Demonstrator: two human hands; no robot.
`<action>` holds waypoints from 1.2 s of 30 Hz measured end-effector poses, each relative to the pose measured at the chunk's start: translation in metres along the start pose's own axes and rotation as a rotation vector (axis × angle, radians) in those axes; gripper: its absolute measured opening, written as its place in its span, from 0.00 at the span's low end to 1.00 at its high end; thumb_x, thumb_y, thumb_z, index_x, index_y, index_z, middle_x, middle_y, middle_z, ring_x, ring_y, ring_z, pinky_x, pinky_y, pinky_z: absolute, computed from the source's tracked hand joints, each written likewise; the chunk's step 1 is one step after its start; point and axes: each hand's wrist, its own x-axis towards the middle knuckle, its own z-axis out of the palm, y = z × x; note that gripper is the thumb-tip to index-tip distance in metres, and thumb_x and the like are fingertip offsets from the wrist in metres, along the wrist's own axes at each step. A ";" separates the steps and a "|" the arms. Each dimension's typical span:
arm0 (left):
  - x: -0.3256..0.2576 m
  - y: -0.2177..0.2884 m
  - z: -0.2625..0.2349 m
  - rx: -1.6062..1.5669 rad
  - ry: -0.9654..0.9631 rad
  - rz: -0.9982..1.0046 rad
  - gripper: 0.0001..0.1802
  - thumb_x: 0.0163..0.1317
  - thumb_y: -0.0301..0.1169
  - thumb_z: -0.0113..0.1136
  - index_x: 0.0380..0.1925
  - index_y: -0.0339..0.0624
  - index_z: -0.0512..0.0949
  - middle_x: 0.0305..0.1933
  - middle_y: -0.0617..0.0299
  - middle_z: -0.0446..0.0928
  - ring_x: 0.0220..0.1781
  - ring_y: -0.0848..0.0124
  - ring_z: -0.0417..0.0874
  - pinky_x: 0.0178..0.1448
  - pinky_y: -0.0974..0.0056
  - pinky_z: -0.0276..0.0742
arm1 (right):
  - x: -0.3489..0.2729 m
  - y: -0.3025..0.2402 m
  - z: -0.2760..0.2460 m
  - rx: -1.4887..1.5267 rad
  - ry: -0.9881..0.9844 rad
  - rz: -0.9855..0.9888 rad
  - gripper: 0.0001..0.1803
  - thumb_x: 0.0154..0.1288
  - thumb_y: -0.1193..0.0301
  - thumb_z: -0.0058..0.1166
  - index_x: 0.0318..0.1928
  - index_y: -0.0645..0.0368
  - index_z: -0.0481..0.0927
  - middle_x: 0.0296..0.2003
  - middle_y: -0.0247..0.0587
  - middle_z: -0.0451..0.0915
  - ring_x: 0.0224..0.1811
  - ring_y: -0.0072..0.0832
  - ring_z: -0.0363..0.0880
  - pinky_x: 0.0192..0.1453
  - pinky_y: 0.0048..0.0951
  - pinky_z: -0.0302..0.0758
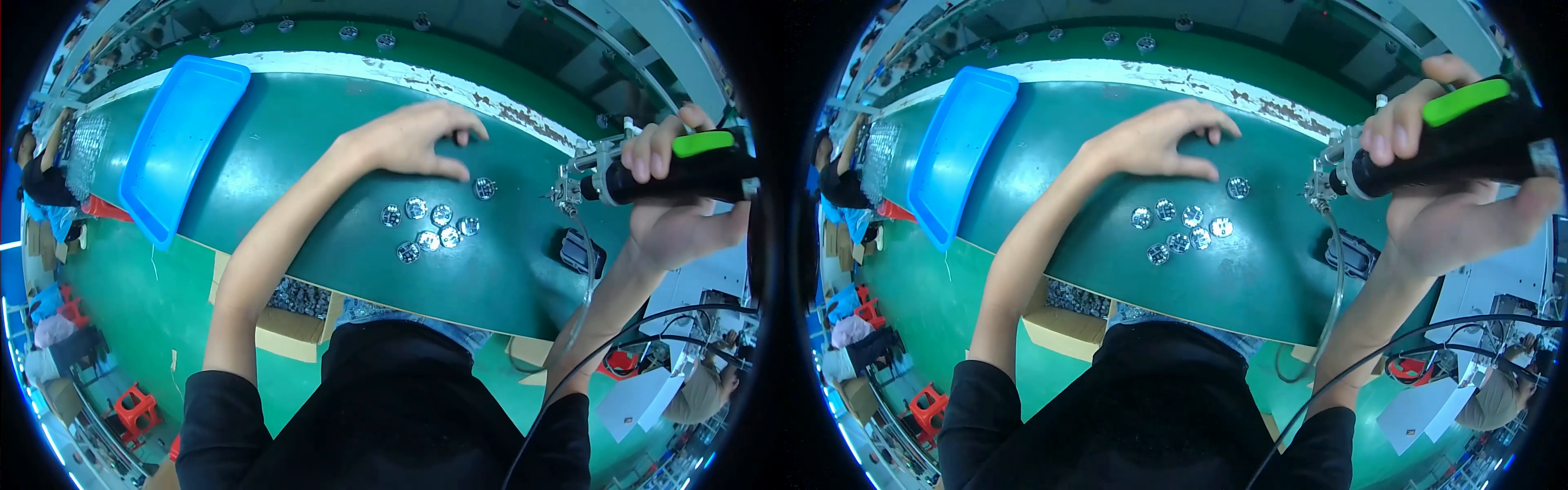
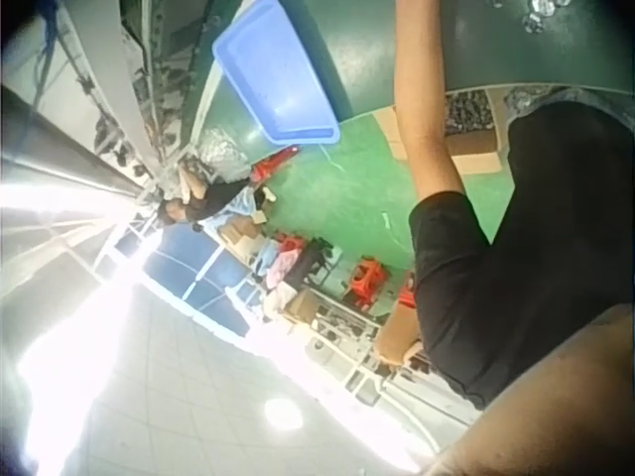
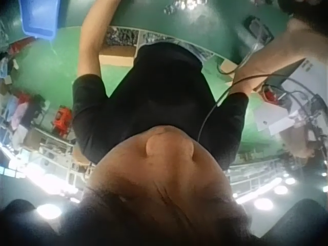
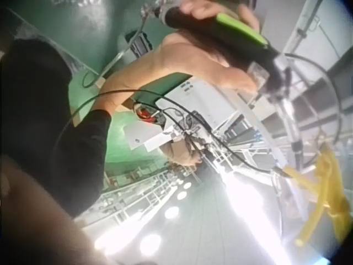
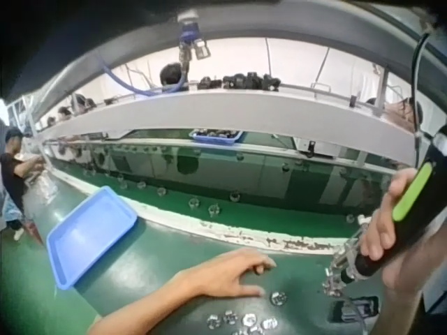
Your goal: The person assembles small electronic components using an electric screwdriver on a factory production line.
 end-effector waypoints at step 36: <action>0.056 -0.005 0.051 -0.031 -0.039 0.265 0.17 0.53 0.39 0.78 0.33 0.42 0.82 0.40 0.64 0.81 0.51 0.61 0.77 0.61 0.55 0.70 | 0.012 0.028 0.037 -0.412 -0.047 -0.131 0.61 0.52 0.10 0.28 0.45 0.61 0.75 0.19 0.31 0.69 0.18 0.18 0.67 0.24 0.22 0.64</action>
